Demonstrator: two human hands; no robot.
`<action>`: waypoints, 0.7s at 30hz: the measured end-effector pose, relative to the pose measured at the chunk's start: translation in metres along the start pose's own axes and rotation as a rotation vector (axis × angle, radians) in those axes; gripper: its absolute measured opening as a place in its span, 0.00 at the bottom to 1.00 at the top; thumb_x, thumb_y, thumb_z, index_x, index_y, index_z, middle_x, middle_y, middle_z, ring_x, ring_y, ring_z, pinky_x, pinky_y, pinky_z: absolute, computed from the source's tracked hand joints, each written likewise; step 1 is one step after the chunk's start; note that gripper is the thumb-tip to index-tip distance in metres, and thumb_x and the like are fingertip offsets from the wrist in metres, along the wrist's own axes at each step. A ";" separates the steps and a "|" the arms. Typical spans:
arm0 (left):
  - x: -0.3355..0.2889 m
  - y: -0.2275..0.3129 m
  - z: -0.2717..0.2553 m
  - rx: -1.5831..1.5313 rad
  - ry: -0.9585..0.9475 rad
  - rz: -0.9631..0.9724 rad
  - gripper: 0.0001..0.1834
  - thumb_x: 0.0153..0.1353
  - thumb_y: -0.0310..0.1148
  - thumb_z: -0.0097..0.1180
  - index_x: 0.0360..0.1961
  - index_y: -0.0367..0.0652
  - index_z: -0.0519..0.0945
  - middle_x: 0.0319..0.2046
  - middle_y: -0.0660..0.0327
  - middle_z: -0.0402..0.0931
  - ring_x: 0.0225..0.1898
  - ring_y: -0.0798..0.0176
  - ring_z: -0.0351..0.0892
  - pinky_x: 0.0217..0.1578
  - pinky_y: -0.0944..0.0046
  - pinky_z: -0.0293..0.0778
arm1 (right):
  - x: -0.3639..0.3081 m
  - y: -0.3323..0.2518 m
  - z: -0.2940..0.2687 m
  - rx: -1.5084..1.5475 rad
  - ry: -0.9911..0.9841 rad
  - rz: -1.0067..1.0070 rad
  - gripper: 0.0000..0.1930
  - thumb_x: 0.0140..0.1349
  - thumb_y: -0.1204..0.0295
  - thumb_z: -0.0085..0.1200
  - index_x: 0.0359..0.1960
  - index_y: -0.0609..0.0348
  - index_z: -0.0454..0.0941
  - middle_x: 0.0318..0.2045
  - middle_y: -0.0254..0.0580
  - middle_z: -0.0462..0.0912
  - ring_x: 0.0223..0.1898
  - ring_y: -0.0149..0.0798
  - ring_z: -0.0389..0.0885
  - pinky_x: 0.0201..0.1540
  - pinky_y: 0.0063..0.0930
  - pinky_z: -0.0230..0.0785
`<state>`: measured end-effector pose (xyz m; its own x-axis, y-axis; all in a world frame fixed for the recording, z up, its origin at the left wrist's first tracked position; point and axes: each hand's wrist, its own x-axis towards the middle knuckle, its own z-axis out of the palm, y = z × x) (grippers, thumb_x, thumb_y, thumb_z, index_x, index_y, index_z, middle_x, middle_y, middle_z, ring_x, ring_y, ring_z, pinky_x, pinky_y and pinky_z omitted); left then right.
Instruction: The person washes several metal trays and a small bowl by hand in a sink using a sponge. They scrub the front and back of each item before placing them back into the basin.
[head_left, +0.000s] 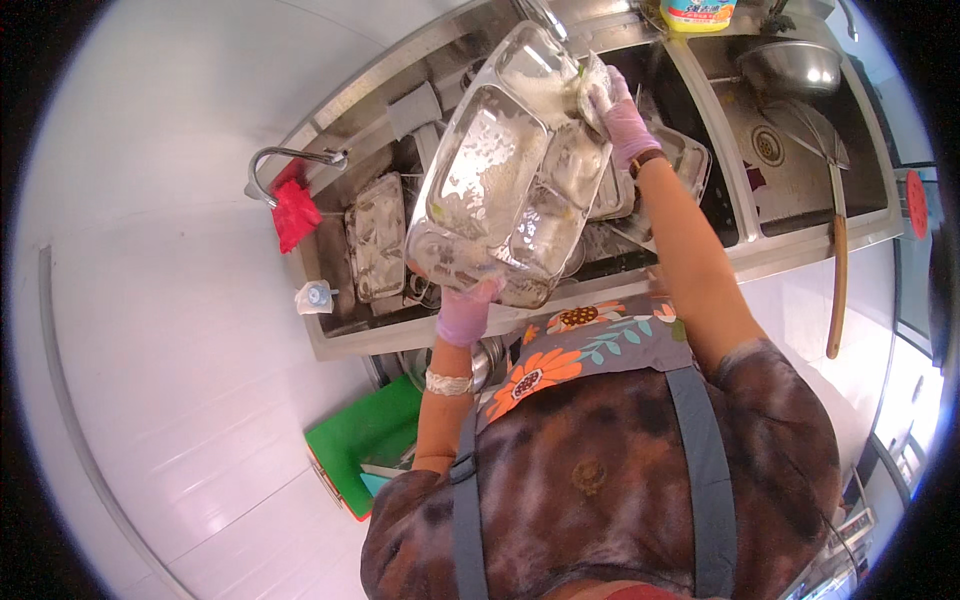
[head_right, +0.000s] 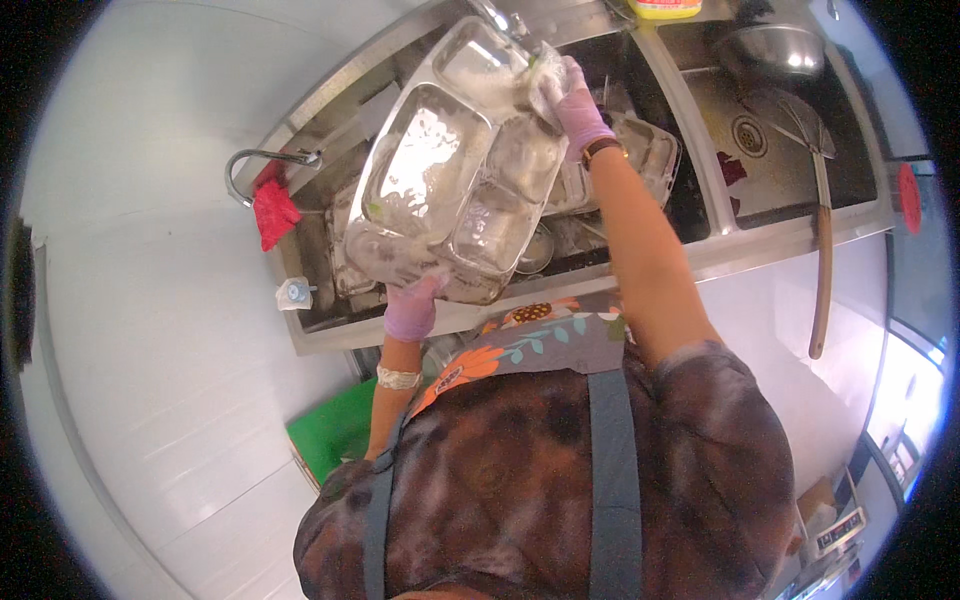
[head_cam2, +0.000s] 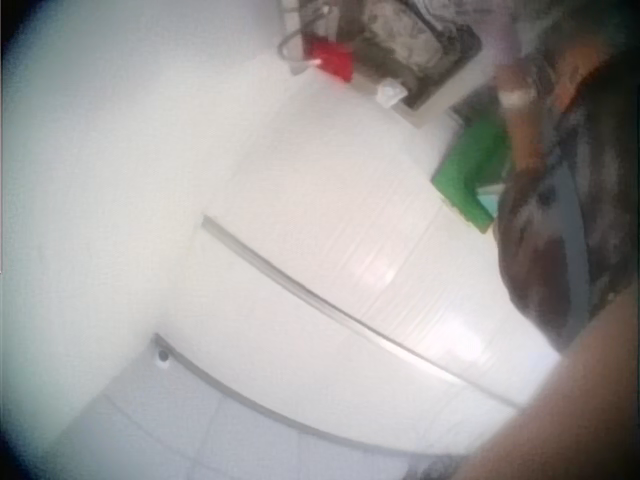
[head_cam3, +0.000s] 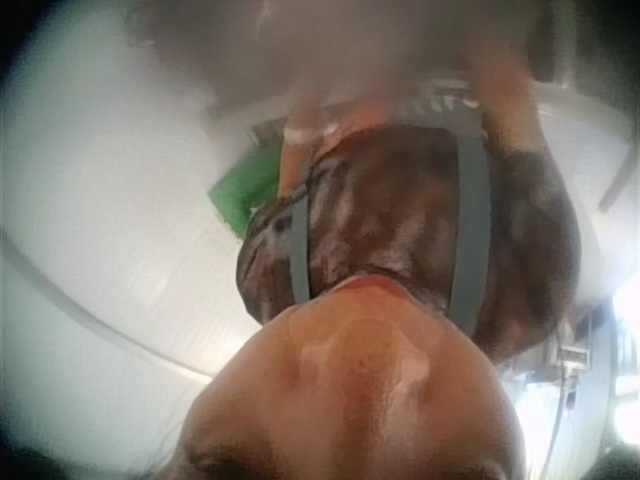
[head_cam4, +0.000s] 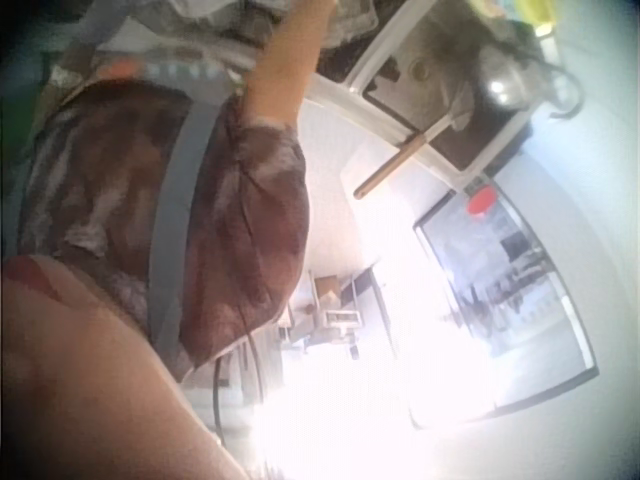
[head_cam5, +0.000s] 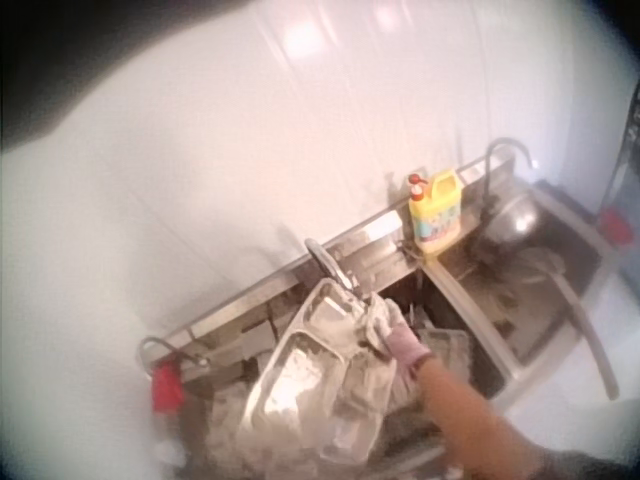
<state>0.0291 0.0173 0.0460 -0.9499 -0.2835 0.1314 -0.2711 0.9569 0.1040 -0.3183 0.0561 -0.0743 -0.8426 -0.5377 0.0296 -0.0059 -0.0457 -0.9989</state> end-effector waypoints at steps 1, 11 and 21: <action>-0.010 -0.005 -0.008 0.029 -0.009 -0.010 0.17 0.43 0.25 0.48 0.36 0.54 0.77 0.34 0.64 0.76 0.42 0.57 0.71 0.52 0.47 0.51 | -0.004 -0.010 0.004 0.065 -0.174 0.041 0.34 0.52 0.63 0.53 0.57 0.60 0.49 0.47 0.56 0.68 0.47 0.44 0.68 0.50 0.29 0.60; -0.012 -0.034 -0.060 -0.797 -0.139 -0.416 0.18 0.42 0.26 0.57 0.38 0.38 0.72 0.36 0.60 0.74 0.37 0.65 0.72 0.39 0.66 0.68 | -0.017 -0.063 0.003 -0.359 -0.214 -0.308 0.38 0.44 0.63 0.60 0.52 0.69 0.52 0.40 0.58 0.71 0.42 0.45 0.72 0.42 0.30 0.65; 0.009 -0.061 -0.088 -0.348 0.025 -0.121 0.20 0.43 0.24 0.56 0.41 0.45 0.72 0.42 0.59 0.70 0.40 0.60 0.70 0.43 0.65 0.67 | -0.027 -0.120 -0.027 -0.203 0.020 -0.453 0.20 0.50 0.76 0.52 0.47 0.66 0.65 0.40 0.39 0.75 0.39 0.29 0.72 0.42 0.20 0.64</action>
<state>0.0508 -0.0495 0.1278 -0.9091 -0.3984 0.1214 -0.3077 0.8389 0.4489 -0.3091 0.0987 0.0440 -0.7417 -0.4851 0.4632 -0.4768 -0.1046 -0.8728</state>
